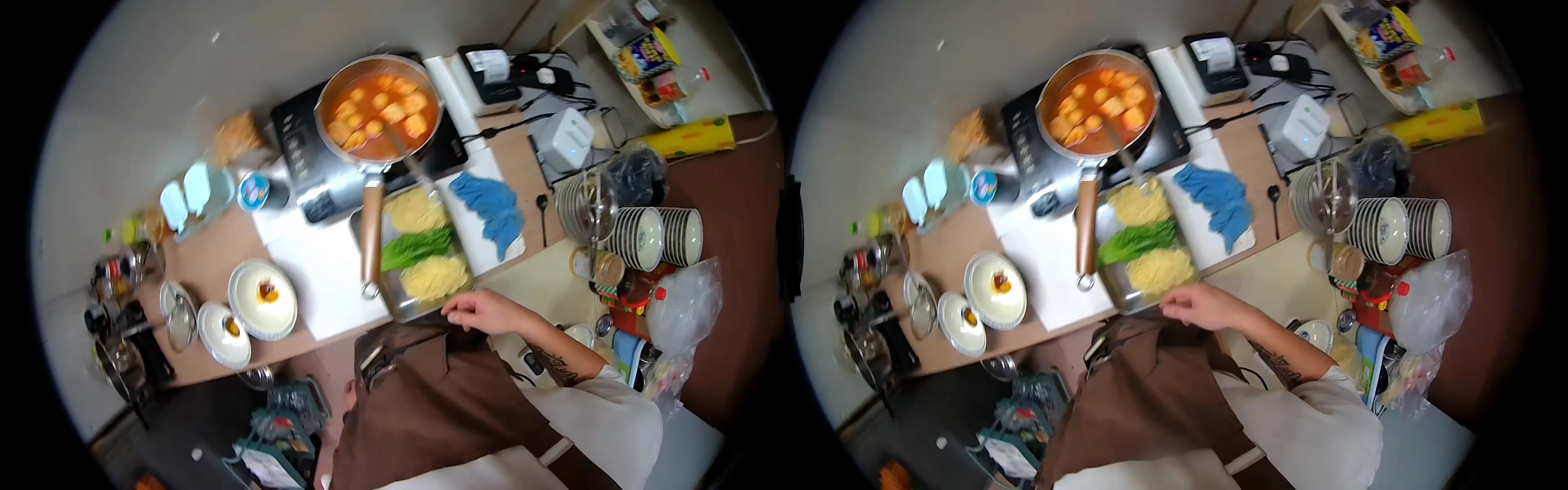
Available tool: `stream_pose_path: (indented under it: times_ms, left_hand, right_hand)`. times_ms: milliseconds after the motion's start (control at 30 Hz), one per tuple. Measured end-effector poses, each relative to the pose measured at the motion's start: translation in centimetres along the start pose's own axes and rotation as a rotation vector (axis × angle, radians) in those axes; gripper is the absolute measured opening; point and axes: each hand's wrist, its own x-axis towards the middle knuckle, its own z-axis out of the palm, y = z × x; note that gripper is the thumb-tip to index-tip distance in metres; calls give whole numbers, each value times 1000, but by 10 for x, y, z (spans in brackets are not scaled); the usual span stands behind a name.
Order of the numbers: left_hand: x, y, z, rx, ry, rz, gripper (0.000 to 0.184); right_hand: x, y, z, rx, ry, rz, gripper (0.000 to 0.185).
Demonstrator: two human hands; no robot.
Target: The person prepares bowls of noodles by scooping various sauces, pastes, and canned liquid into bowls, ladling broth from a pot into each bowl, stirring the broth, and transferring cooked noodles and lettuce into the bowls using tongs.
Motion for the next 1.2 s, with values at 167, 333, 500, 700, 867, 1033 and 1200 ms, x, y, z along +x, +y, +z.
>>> stream_pose_path:
  times_ms: [167, 333, 500, 700, 867, 1033, 1200]
  left_hand:
    - [29, -37, -33, -210, -27, -51, 37]
    - [27, -57, -110, -123, -137, 30, 36]
    - [41, -54, -181, -427, -270, -16, 33]
    - [21, 111, -222, -537, -184, 360, 36]
    - [31, 190, -194, -895, -234, 344, 55]
    - [39, 236, -157, -1209, -126, 338, 59]
    - [45, 259, -138, -1369, 49, 338, 57]
  right_hand:
    - [-1, 47, 93, -141, -163, 249, 50]
    - [-9, 87, 168, 138, -107, 324, 47]
    - [-7, 89, 199, -70, 339, 200, 29]
    - [18, -7, 164, 244, 860, -198, 36]
    - [66, -40, 87, 528, 957, -483, 69]
    - [130, -63, 0, 803, 869, -713, 73]
    - [168, -113, -62, 689, 956, -846, 30]
